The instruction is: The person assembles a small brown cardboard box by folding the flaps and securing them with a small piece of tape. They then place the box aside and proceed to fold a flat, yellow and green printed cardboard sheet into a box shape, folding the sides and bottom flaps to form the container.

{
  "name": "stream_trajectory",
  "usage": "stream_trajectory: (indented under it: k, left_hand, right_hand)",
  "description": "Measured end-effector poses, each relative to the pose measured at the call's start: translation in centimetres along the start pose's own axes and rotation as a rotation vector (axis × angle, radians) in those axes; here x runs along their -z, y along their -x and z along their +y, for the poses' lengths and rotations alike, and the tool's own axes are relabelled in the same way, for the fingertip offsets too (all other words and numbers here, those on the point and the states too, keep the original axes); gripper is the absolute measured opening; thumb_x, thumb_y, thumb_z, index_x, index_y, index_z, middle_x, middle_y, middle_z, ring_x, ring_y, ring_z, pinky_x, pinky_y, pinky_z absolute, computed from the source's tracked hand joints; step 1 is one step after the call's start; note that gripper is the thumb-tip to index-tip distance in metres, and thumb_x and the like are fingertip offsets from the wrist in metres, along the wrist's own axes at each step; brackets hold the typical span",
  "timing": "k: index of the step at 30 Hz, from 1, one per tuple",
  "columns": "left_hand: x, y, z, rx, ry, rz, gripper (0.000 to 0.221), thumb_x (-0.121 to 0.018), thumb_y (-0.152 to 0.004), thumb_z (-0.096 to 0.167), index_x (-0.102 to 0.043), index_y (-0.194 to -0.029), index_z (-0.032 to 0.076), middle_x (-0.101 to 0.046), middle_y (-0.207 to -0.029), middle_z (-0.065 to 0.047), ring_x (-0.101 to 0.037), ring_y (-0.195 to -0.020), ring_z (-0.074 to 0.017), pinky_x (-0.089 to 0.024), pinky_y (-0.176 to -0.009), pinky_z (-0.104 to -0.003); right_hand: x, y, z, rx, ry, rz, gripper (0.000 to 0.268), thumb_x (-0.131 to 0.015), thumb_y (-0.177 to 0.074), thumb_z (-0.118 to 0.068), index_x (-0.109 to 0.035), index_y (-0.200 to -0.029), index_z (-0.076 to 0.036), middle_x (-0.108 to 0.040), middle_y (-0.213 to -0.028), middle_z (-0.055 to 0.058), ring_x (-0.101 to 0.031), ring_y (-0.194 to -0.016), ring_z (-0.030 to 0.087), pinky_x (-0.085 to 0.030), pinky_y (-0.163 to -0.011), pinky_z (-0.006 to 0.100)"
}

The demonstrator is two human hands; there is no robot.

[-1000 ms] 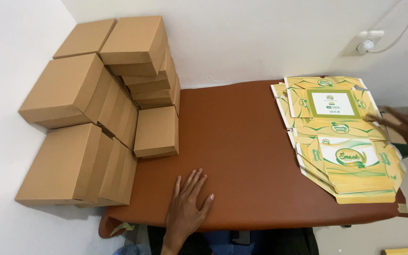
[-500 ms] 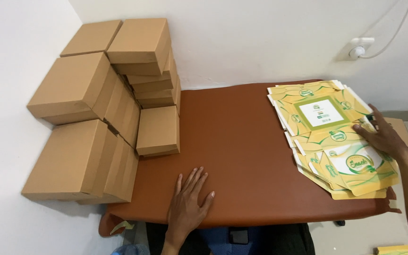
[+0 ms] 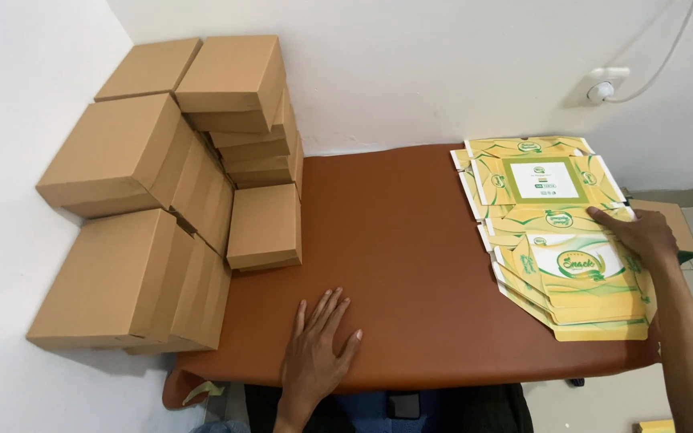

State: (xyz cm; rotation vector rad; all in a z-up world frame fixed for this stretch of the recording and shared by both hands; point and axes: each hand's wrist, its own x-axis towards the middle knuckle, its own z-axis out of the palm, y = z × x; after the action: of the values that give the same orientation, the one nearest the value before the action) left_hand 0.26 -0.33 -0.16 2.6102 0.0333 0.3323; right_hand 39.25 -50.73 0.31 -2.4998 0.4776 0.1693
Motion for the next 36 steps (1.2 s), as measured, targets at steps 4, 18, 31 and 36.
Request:
stream_trajectory:
  k: [4,18,31,36]
  left_hand:
    - [0.0,-0.2,0.0,0.0,-0.007,-0.007,0.063,-0.055,-0.107,0.046,-0.051,-0.157,0.009,-0.045,-0.168,-0.008,-0.036,-0.158,-0.0227,-0.014,-0.13,-0.052]
    - [0.3,-0.2,-0.2,-0.064,-0.096,-0.115,0.068,-0.036,-0.113,0.05,-0.035,-0.165,0.007,-0.031,-0.175,-0.012,-0.024,-0.162,-0.0277,-0.006,-0.129,-0.056]
    - [2.1,-3.1,1.0,0.142,-0.09,-0.39,0.074,-0.041,-0.107,0.062,-0.038,-0.163,0.014,-0.036,-0.171,-0.006,-0.027,-0.159,-0.0306,-0.021,-0.126,-0.06]
    - [5.9,-6.9,3.5,0.045,-0.142,-0.483,0.065,-0.046,-0.11,0.051,-0.04,-0.162,0.012,-0.047,-0.158,-0.018,-0.044,-0.147,-0.0386,-0.035,-0.12,-0.062]
  right_hand:
    - [-1.1,-1.6,1.6,0.137,-0.071,0.111,0.065,-0.091,-0.087,-0.068,-0.077,-0.092,-0.004,-0.08,-0.09,0.014,-0.072,-0.071,0.03,-0.05,-0.053,0.045]
    - [-0.7,0.2,0.9,0.08,0.232,0.13,0.094,-0.066,-0.09,-0.09,-0.079,-0.122,-0.002,-0.082,-0.116,0.023,-0.077,-0.101,0.05,-0.057,-0.079,0.062]
    - [-4.4,16.9,-6.0,0.717,0.48,0.121,0.116,-0.059,-0.079,-0.086,-0.043,-0.164,-0.009,-0.052,-0.162,0.02,-0.049,-0.149,0.038,-0.055,-0.107,0.06]
    - [-6.7,17.0,-4.6,0.629,0.441,-0.005,0.09,-0.053,-0.094,-0.077,-0.048,-0.16,-0.016,-0.044,-0.17,0.019,-0.037,-0.16,0.039,-0.036,-0.118,0.071]
